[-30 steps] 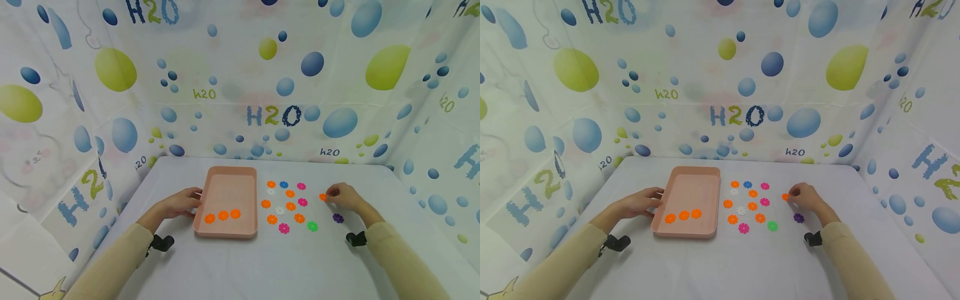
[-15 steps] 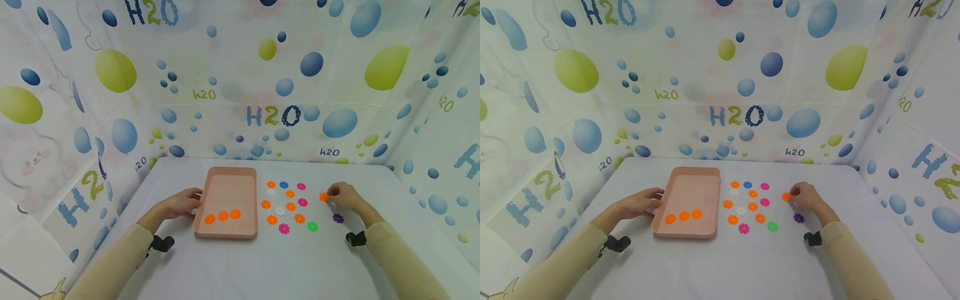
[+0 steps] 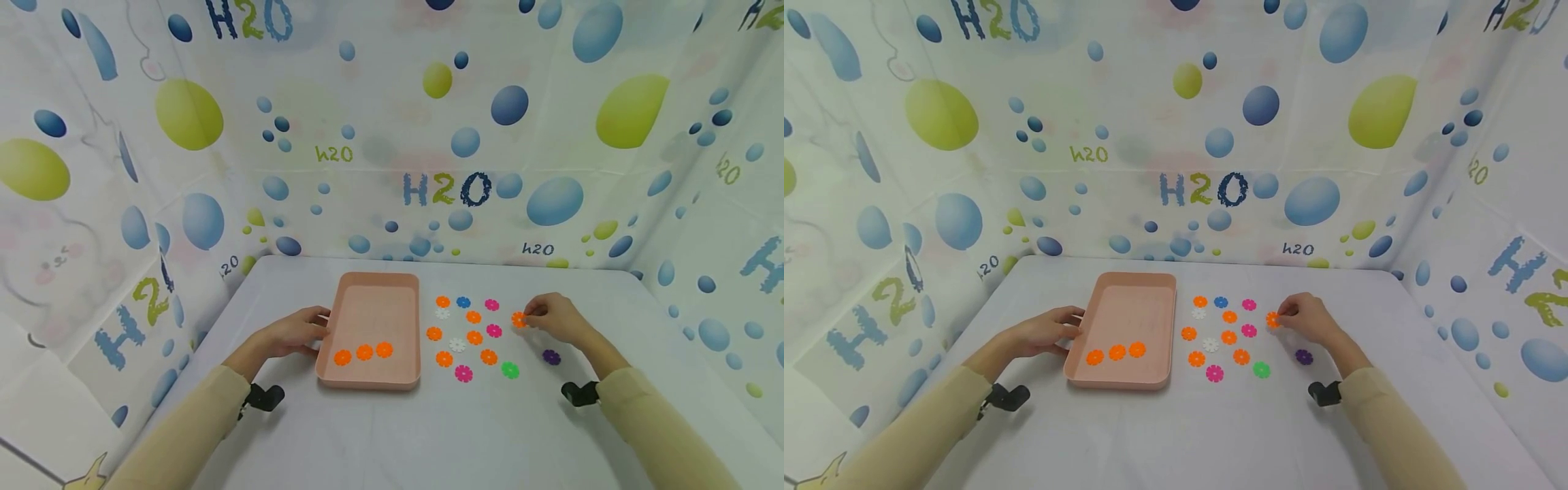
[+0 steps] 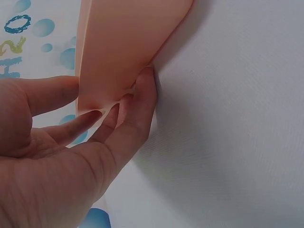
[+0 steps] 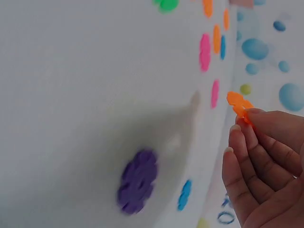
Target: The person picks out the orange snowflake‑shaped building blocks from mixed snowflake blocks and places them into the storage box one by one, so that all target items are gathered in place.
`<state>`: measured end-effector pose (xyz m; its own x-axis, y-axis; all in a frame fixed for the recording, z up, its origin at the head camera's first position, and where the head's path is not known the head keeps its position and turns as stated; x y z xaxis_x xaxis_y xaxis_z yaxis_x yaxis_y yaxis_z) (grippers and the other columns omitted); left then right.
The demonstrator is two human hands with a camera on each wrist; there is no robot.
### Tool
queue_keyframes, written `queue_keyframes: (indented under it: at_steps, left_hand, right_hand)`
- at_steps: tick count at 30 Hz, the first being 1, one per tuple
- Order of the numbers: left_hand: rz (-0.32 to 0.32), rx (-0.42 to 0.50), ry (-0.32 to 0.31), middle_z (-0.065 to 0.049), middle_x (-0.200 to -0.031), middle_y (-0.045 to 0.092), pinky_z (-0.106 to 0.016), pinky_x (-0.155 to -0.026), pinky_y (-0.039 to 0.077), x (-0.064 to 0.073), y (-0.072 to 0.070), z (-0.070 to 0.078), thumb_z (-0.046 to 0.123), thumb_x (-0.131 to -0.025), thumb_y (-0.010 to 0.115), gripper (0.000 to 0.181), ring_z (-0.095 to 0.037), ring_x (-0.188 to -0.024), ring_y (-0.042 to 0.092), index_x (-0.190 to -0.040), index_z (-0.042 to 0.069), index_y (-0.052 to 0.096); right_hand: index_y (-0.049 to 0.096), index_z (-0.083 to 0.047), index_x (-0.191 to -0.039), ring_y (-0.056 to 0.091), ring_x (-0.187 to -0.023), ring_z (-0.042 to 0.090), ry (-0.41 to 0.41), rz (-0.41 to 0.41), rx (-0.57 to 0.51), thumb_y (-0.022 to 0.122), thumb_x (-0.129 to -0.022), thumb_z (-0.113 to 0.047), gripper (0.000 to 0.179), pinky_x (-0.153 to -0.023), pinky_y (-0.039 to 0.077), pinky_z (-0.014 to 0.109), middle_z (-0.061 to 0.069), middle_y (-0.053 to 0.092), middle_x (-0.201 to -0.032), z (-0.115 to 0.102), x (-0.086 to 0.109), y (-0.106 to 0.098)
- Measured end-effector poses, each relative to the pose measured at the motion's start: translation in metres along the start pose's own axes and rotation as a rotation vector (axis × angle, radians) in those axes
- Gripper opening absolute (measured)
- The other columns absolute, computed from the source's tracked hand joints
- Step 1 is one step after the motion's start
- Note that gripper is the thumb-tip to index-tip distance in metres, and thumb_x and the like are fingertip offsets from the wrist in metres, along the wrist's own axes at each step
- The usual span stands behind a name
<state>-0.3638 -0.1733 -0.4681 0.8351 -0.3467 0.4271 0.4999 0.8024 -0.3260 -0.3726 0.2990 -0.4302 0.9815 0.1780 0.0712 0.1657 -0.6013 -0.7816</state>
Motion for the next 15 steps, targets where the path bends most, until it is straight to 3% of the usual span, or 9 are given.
queue_keyframes:
  at_steps: [8,15]
  left_hand:
    - [0.006,-0.007,0.001,-0.029,-0.156,0.032,-0.054,-0.098,0.054,0.0,-0.001,0.0,0.009,-0.103,0.054,0.059,-0.04,-0.127,0.051,-0.155,-0.002,0.029]
    - [0.01,-0.011,-0.003,-0.029,-0.156,0.033,-0.053,-0.098,0.055,0.0,-0.001,-0.002,0.01,-0.103,0.054,0.058,-0.039,-0.126,0.052,-0.154,-0.002,0.031]
  right_hand:
    - [0.069,0.0,-0.104,0.065,-0.088,0.028,-0.095,0.028,-0.04,0.069,-0.096,-0.012,0.014,-0.081,0.059,0.033,0.01,0.071,-0.094,-0.046,-0.004,0.007]
    - [0.071,-0.003,-0.103,0.066,-0.088,0.022,-0.152,0.029,-0.052,0.07,-0.096,-0.012,0.012,-0.085,0.061,0.036,0.006,0.071,-0.094,-0.081,-0.007,0.021]
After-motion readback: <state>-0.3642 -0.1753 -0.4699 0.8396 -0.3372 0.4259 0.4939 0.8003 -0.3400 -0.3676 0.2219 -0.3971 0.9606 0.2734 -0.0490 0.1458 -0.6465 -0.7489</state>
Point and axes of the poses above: each hand's wrist, its own x-axis away from the middle knuckle, its own y-axis out of the palm, z = x × y, the point moved 10 cm from there along -x, towards the middle knuckle
